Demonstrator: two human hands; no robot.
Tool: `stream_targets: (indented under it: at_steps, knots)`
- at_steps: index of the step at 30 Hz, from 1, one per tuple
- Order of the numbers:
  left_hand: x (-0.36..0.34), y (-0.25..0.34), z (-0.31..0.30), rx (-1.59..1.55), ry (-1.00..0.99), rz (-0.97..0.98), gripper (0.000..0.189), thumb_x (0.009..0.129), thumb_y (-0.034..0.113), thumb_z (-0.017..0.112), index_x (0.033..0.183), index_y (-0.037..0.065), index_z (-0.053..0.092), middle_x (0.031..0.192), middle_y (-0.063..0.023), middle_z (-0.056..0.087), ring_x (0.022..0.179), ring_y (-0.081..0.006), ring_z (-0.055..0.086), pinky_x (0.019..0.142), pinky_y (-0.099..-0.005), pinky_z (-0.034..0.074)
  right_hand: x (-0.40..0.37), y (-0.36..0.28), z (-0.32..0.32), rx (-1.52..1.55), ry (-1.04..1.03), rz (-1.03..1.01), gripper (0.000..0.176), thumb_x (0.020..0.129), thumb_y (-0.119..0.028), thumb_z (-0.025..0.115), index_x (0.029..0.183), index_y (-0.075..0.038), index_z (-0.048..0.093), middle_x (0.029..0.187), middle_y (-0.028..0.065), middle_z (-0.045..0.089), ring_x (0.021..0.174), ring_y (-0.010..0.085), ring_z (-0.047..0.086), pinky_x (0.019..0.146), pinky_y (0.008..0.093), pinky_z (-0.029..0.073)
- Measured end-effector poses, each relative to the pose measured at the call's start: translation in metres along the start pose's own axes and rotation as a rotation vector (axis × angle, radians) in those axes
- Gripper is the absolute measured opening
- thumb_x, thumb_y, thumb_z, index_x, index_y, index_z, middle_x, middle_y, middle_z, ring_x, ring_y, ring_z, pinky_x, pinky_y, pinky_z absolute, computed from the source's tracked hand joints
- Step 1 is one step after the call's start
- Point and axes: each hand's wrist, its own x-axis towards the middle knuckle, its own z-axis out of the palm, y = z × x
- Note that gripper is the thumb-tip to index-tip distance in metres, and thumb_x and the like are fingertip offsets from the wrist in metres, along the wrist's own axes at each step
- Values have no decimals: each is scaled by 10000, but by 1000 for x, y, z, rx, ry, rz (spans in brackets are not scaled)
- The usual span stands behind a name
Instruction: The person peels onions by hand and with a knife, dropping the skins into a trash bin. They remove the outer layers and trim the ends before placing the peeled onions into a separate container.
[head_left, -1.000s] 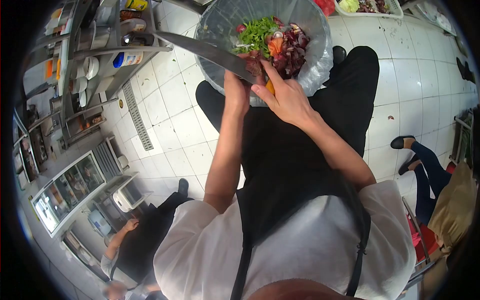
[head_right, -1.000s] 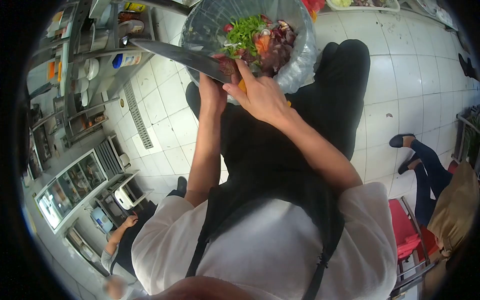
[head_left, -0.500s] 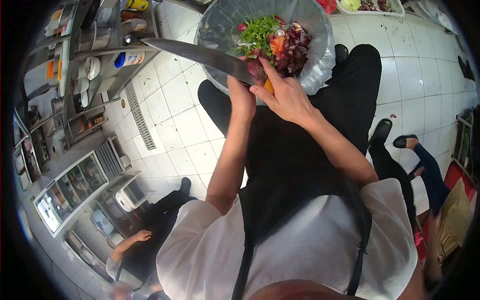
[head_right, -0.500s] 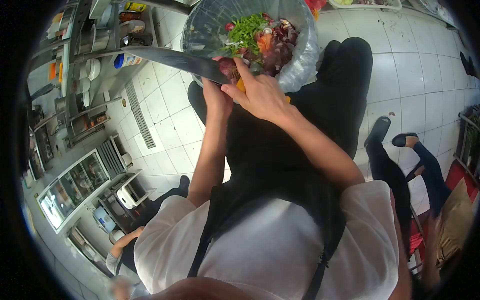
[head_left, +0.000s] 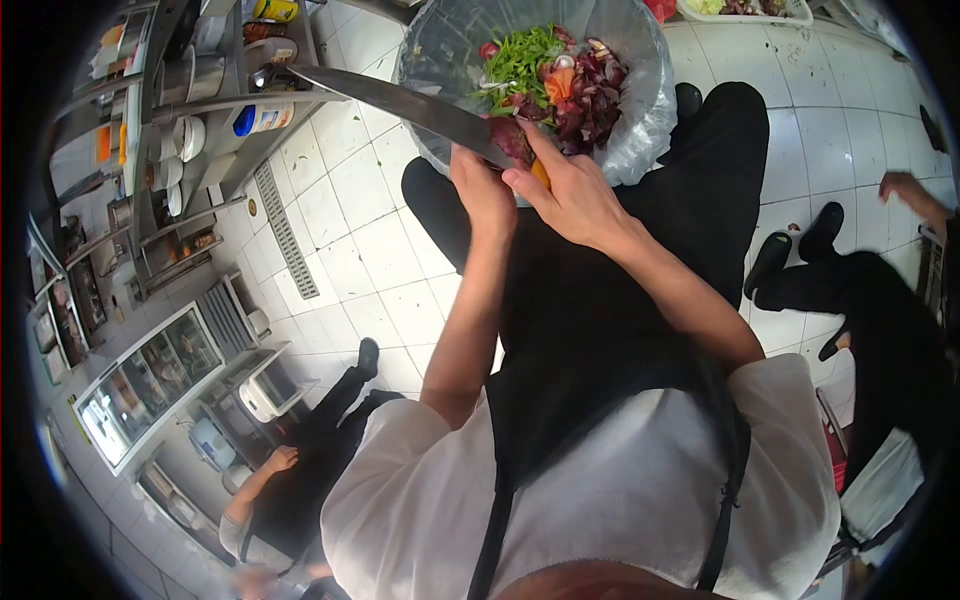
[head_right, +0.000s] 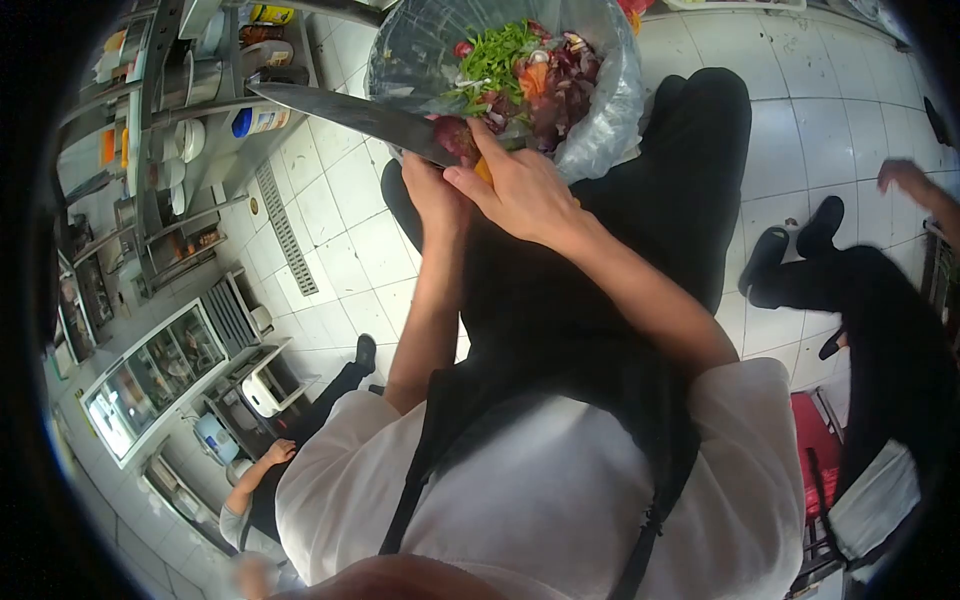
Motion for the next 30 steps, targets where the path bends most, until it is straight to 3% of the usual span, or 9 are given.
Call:
stream_targets:
  at_steps: [2,3,10,16,20,21,24,28,30]
  knots:
    - [5,25,-1,-291,-31,-390,404,1048,324,359,1128,-8,574,965,-57,627,865,-155,595,777,-302,488,-1,-1,-4,-98,-31,2,721,959,-416,569,1426,83,342,698,194,650,641,387,648,607,441,502]
    - [12,22,-9,3,-190,-338,389,1034,313,394,1118,-13,588,998,-80,631,873,-172,603,784,-317,496,0,0,-5,-147,-46,-6,725,959,-416,569,1424,91,338,696,191,650,639,386,647,602,442,501]
    - [4,-10,-13,153,-144,148,396,1063,269,331,1147,-41,563,1053,-113,638,923,-186,604,833,-314,489,-2,-2,2,-64,-10,4,722,967,-413,553,1416,110,337,697,194,648,641,387,645,601,437,500]
    - [-10,-13,-8,310,-29,164,426,1060,315,311,1139,-17,566,1062,-102,631,961,-183,605,887,-321,481,3,0,3,204,65,-4,708,970,-412,547,1408,107,346,736,222,644,682,400,649,646,444,503]
    - [3,-10,-7,-182,-158,-75,410,1052,315,325,1174,-7,547,1083,-98,611,959,-213,607,907,-343,481,1,-2,-2,23,7,-2,725,968,-437,536,1402,113,349,750,232,653,703,418,650,675,460,507]
    - [1,0,-4,-330,-132,-217,441,1061,328,282,1270,-2,488,1193,-113,596,1054,-204,592,906,-334,484,0,0,0,-18,-14,21,744,965,-459,526,1399,118,350,757,243,658,717,435,651,693,474,512]
    - [5,-2,-7,-75,-39,-119,451,1063,333,278,1266,-8,493,1187,-124,589,1062,-214,586,937,-338,467,-2,-3,2,-21,-55,62,756,962,-482,513,1401,113,355,765,249,666,728,455,650,716,489,517]
    - [6,-23,-9,335,84,294,385,1050,309,340,1225,-7,472,1075,-100,572,972,-175,560,852,-311,461,-2,-7,2,56,-76,81,712,964,-465,510,1386,94,387,773,248,669,751,468,650,736,490,518]
    - [-8,-9,0,224,46,220,385,1053,309,329,1221,-11,460,1077,-101,562,970,-163,545,838,-292,452,3,-3,9,155,14,52,666,965,-451,513,1376,63,412,790,249,672,775,475,651,743,495,517]
